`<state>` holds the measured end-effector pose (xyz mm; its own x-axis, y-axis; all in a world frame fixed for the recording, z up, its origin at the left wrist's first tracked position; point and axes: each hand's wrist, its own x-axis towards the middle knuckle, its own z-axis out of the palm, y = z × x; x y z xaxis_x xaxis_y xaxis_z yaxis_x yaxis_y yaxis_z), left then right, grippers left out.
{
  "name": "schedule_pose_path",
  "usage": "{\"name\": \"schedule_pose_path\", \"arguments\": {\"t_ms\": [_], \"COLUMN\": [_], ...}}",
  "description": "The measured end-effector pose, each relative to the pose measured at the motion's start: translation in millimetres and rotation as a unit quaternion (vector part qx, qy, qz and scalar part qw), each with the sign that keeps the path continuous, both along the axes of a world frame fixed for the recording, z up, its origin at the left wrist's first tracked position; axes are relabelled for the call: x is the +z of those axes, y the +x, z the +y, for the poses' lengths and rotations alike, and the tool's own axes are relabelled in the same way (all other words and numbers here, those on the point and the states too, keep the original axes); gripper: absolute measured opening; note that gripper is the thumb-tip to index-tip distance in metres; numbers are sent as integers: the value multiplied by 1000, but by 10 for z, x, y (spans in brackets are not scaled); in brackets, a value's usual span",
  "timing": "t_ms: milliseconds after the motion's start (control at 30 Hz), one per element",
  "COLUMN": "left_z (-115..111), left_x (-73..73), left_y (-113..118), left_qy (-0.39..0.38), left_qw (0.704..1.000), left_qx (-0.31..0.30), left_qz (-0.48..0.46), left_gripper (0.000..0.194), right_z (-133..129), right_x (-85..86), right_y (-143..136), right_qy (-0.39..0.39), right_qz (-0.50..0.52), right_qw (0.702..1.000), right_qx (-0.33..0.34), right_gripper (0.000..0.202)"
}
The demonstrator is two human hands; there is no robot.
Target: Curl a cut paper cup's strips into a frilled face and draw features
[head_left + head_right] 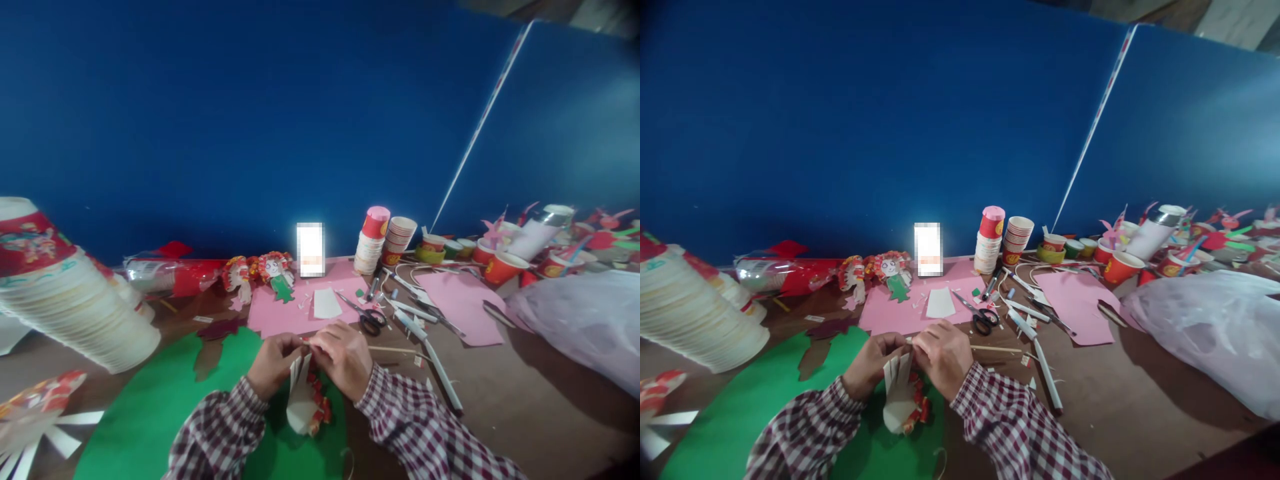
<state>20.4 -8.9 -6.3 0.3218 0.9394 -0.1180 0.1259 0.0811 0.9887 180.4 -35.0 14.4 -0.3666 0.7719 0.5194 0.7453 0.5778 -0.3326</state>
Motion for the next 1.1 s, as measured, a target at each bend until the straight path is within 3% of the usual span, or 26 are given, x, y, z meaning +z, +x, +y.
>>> {"name": "schedule_pose_path", "arguments": {"t_ms": [100,200,500,733,1100], "left_z": [-25,-31,6,10,27], "left_x": [64,96,44,35,9], "left_y": [2,8,-5,-45,-47], "left_qy": [-2,37,60,78,23], "left_qw": [1000,999,998,997,1000], "left_qx": [-22,1,18,4,-3], "left_qz": [-11,4,8,15,-4], "left_gripper": [30,32,22,12,22], "right_z": [5,5,-22,2,14], "right_x": [-6,3,38,-7,-37], "right_y": [2,6,1,-1,8], "right_qy": [4,17,4,-18,-8], "right_qz": [-1,-8,3,13,0], "right_qw": [1000,1000,1000,1000,1000], "right_qx": [4,7,-29,-21,-2], "right_gripper": [14,14,16,15,14]}}
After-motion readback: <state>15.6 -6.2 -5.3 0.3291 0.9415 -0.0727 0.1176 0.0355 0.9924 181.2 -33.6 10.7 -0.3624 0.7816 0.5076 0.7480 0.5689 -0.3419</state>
